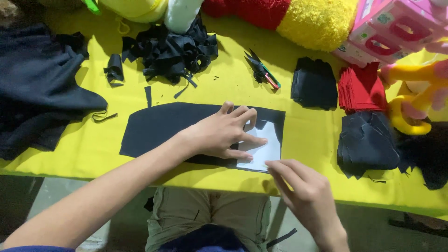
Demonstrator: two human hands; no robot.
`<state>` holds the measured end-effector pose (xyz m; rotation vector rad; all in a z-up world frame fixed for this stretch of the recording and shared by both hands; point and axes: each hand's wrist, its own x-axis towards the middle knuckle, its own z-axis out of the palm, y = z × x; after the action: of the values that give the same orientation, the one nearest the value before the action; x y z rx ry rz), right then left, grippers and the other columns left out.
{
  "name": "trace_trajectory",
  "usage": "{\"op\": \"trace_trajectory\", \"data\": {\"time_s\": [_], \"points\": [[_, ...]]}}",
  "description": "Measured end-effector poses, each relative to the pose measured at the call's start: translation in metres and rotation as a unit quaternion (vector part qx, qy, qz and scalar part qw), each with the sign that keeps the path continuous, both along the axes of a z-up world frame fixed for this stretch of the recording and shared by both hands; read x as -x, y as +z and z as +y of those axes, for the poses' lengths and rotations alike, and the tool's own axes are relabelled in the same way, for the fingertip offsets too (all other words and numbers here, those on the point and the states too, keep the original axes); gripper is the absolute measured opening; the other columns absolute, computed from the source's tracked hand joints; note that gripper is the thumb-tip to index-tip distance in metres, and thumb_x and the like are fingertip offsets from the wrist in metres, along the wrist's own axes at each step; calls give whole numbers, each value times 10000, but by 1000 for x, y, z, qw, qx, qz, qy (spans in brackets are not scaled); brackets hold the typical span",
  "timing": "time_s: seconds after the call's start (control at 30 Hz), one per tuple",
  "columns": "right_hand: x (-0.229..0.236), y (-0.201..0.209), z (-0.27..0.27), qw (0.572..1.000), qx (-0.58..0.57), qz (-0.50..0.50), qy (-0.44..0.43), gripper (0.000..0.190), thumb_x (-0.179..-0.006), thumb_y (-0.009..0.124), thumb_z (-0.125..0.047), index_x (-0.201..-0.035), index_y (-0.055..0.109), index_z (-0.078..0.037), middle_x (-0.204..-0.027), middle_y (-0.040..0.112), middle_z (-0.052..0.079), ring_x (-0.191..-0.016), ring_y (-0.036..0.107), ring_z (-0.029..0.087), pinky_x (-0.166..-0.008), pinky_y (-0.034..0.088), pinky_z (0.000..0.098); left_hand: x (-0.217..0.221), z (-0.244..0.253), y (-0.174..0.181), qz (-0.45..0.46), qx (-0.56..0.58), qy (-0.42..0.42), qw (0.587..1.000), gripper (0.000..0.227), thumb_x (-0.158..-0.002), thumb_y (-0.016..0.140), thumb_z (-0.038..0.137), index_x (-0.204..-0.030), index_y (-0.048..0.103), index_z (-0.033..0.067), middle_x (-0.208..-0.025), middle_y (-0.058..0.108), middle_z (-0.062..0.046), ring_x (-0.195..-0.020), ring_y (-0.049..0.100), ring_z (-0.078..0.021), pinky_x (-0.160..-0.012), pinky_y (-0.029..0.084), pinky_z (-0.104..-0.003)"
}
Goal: Tracing a paper template onto black fabric using a white marking tool on a yellow work surface.
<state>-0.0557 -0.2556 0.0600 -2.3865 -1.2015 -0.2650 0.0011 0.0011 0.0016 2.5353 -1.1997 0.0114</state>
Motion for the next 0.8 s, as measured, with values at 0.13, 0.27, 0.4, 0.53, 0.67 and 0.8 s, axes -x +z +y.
{"op": "trace_trajectory", "data": {"time_s": [0.13,0.27,0.4,0.53,0.67,0.8], "points": [[2,-9,-23,997,51,36,-39,234,-911,730,-123,-1140,728,-70,-1004,757,87,-816,723,222,-671,581,356,-1,-1,0,-5,0,2,1000,539,-993,489,611,-1448,600,343,-1175,482,-108,-1119,458,-288,-915,316,-496],[6,-16,-16,998,35,51,-15,234,-910,728,-102,-1137,723,-47,-1023,765,113,-835,735,251,-690,591,378,-1,-2,-1,-14,-3,0,1000,545,-992,482,622,-1445,603,345,-1160,478,-107,-1104,456,-288,-899,326,-495],[4,-17,9,999,0,8,42,162,-935,720,-83,-1090,709,-40,-996,761,113,-781,718,242,-597,558,364,0,-1,0,-27,-3,2,1000,520,-990,502,613,-1421,619,348,-1156,485,-104,-1097,462,-285,-903,306,-484],[3,-22,28,997,-8,-37,66,118,-936,702,5,-1041,693,-46,-970,738,115,-771,687,246,-566,512,350,2,-1,-2,-49,-1,4,999,472,-1000,511,586,-1397,630,360,-1154,480,-98,-1098,463,-277,-880,323,-489],[3,-25,33,996,26,-43,71,235,-870,802,-14,-1071,690,-61,-1006,750,112,-810,700,248,-571,537,354,2,0,-2,-33,0,4,999,470,-1003,507,580,-1405,618,361,-1177,478,-105,-1120,463,-282,-917,325,-509],[1,-22,35,995,13,-52,80,203,-884,797,-10,-1047,687,-64,-975,728,73,-778,675,224,-552,510,341,0,-1,-1,-42,9,0,999,476,-997,509,595,-1386,634,352,-1154,479,-102,-1100,463,-279,-900,322,-492]]}}
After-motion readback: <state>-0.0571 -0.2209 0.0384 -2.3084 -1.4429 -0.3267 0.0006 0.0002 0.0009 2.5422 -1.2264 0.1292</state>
